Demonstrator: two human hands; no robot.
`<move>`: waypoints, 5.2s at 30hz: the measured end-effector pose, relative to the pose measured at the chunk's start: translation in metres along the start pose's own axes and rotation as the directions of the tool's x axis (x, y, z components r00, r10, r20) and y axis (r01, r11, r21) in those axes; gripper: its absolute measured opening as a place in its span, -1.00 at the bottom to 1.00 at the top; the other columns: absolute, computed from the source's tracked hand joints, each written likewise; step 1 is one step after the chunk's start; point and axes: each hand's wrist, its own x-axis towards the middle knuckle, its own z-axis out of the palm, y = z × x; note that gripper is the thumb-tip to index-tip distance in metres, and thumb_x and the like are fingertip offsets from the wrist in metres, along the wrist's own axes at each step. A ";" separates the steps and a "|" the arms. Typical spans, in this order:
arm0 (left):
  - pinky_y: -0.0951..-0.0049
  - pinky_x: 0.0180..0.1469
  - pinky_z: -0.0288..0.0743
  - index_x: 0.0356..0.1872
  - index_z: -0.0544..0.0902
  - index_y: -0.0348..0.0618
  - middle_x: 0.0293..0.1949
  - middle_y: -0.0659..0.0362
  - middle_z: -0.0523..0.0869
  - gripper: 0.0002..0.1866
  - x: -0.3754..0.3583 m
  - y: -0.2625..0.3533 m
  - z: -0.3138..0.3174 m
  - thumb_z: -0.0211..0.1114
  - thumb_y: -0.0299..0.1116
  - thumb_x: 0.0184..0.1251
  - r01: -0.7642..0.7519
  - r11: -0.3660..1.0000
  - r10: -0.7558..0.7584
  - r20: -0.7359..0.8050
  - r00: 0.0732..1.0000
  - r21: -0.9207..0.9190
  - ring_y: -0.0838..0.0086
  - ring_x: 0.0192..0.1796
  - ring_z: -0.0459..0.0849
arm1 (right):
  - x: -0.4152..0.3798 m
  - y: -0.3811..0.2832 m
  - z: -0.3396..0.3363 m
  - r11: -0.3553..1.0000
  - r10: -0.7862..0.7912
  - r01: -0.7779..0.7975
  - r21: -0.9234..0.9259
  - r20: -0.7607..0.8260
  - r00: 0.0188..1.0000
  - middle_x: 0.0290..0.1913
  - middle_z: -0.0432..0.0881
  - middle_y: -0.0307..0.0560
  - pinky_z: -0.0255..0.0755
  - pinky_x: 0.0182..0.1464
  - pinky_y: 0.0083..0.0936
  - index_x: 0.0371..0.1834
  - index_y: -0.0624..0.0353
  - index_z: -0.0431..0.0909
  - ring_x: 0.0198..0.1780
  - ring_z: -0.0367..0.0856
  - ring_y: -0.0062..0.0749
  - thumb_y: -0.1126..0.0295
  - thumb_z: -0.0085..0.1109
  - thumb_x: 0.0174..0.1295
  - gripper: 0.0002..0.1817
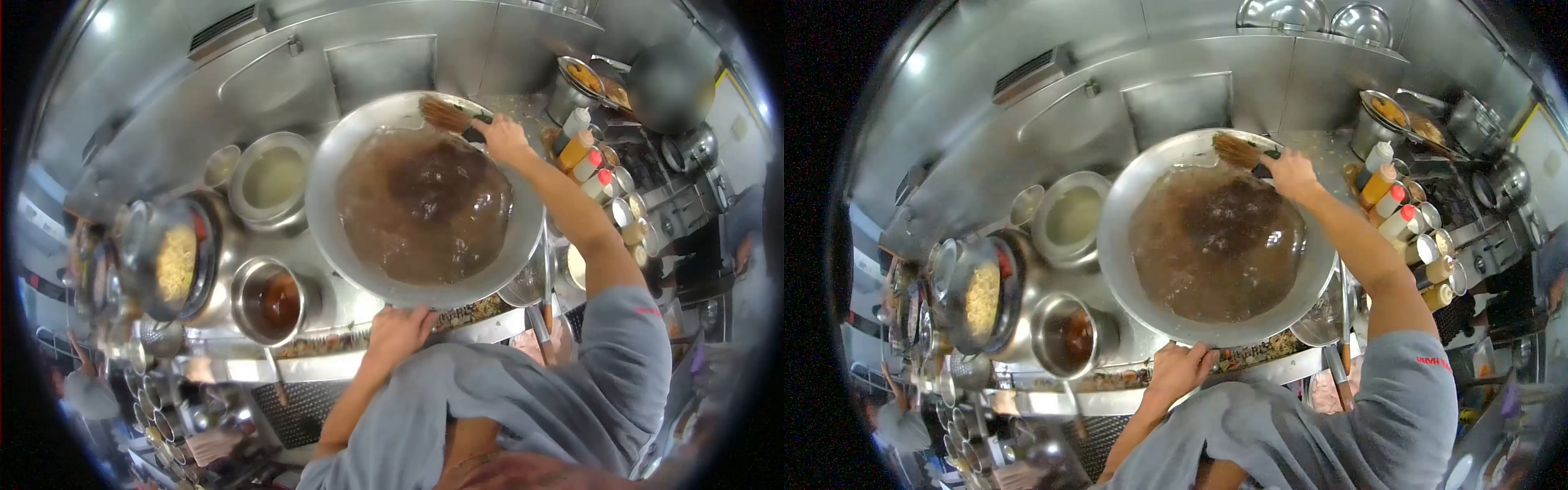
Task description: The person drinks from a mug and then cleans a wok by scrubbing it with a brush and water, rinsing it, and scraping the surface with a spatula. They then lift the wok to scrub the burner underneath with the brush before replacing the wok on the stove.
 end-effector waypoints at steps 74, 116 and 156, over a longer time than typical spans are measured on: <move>0.26 -0.37 0.47 -0.55 0.57 0.00 -0.77 0.16 0.56 -0.69 -0.003 -0.009 0.013 0.30 -0.12 0.36 0.031 0.998 -0.027 -0.090 0.996 0.049 0.25 -0.67 0.57 | 0.010 0.047 -0.019 0.942 0.203 -0.240 0.232 0.173 0.964 -0.08 0.77 0.13 0.59 0.08 -0.26 0.10 -0.05 0.73 -0.01 0.75 -0.04 0.01 0.40 -0.27 -0.29; 0.28 -0.40 0.44 -0.53 0.55 -0.03 -0.76 0.18 0.54 -0.72 -0.005 -0.001 0.011 0.36 -0.19 0.32 0.031 1.000 -0.030 -0.152 0.988 0.003 0.25 -0.67 0.55 | -0.030 0.023 -0.031 0.948 0.259 -0.279 0.152 0.143 0.955 0.07 0.73 0.11 0.54 0.21 -0.23 0.20 -0.05 0.67 0.10 0.70 0.01 0.05 0.36 -0.11 -0.33; 0.27 -0.39 0.42 -0.56 0.58 -0.05 -0.77 0.15 0.53 -0.72 -0.002 0.001 0.008 0.38 -0.22 0.30 0.029 1.000 -0.028 -0.113 0.993 0.000 0.22 -0.66 0.55 | -0.015 0.025 0.009 0.907 0.266 -0.295 0.299 0.134 0.954 -0.02 0.77 0.03 0.57 0.15 -0.25 0.18 -0.15 0.68 0.05 0.73 -0.05 -0.04 0.42 -0.13 -0.31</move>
